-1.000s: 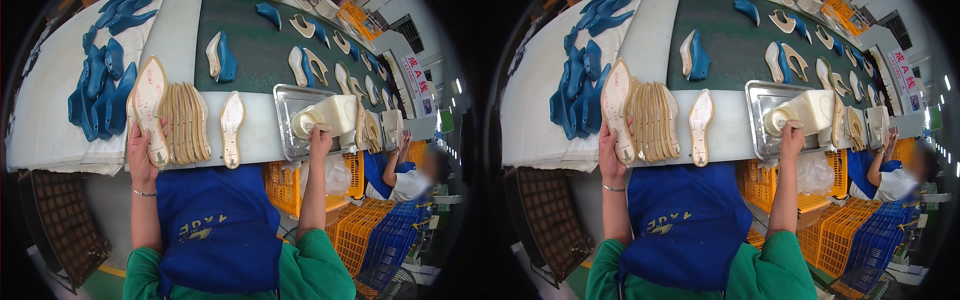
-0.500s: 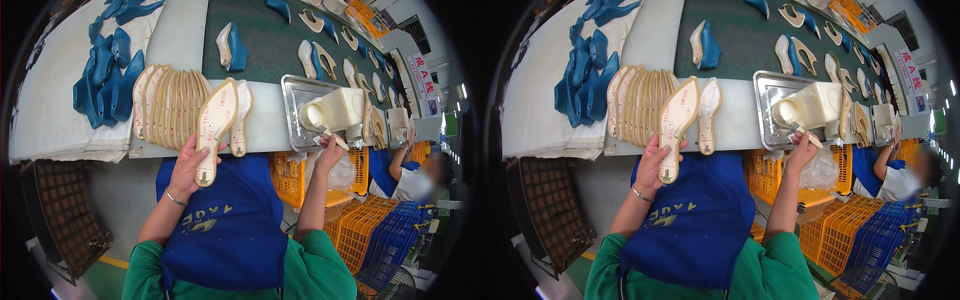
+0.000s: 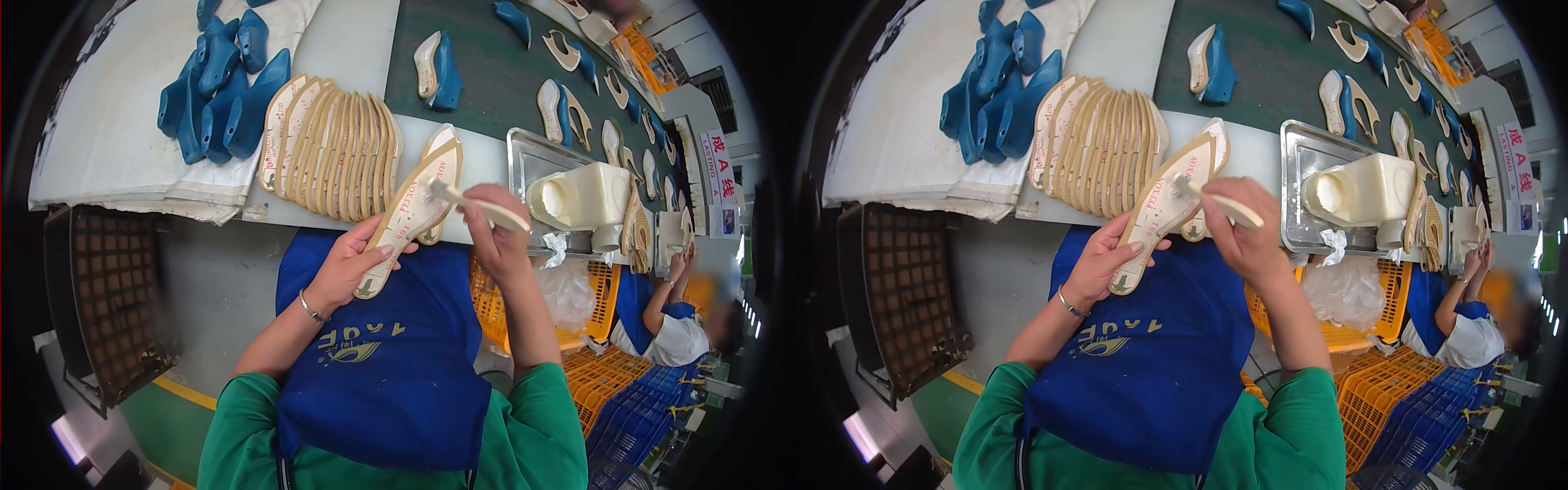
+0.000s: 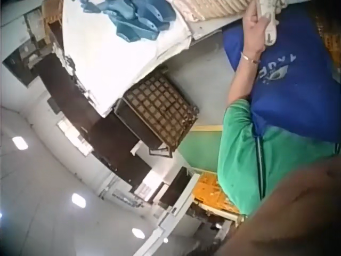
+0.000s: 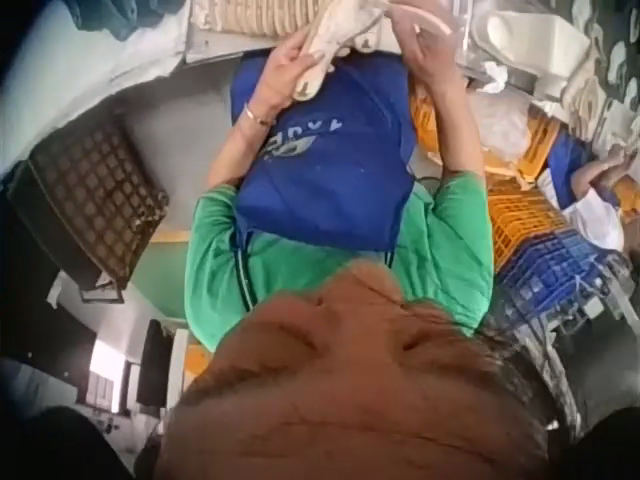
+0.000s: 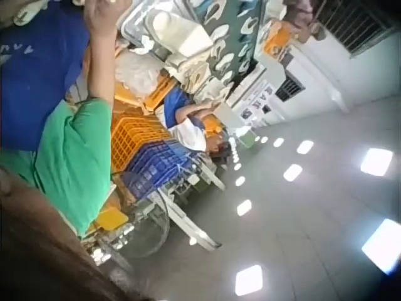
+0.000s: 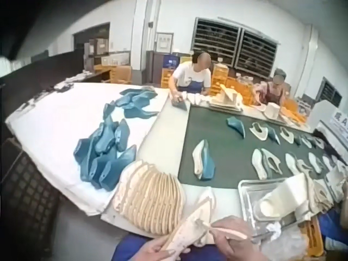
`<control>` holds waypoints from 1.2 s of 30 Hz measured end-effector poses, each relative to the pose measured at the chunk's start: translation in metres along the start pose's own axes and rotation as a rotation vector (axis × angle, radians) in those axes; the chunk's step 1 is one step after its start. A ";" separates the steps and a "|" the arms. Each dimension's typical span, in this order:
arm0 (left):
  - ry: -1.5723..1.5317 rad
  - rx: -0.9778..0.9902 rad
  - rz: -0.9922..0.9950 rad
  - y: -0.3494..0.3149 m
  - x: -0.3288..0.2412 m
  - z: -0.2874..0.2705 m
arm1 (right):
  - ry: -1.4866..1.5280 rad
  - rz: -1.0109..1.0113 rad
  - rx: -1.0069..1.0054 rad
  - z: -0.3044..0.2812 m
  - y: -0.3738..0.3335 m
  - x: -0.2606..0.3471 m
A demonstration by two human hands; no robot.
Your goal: Applying adhesive or glue to shoe soles and components using a brush during manufacturing.
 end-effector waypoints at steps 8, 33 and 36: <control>0.010 0.031 0.021 -0.004 -0.014 -0.004 | -0.067 0.029 -0.147 -0.017 0.038 -0.009; -0.058 0.011 0.021 -0.002 -0.020 -0.004 | -0.184 0.099 -0.127 -0.040 0.047 -0.009; -0.042 0.009 0.026 -0.001 -0.019 -0.004 | 0.000 0.098 -0.170 -0.043 0.043 -0.001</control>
Point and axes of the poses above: each hand's wrist, its own y-axis towards the middle knuckle, its own z-axis out of the palm, x = y × z, the point moved 2 cm from there along y, towards the middle knuckle, and after that the axes turned 14 degrees about -y, right-handed, at the moved point
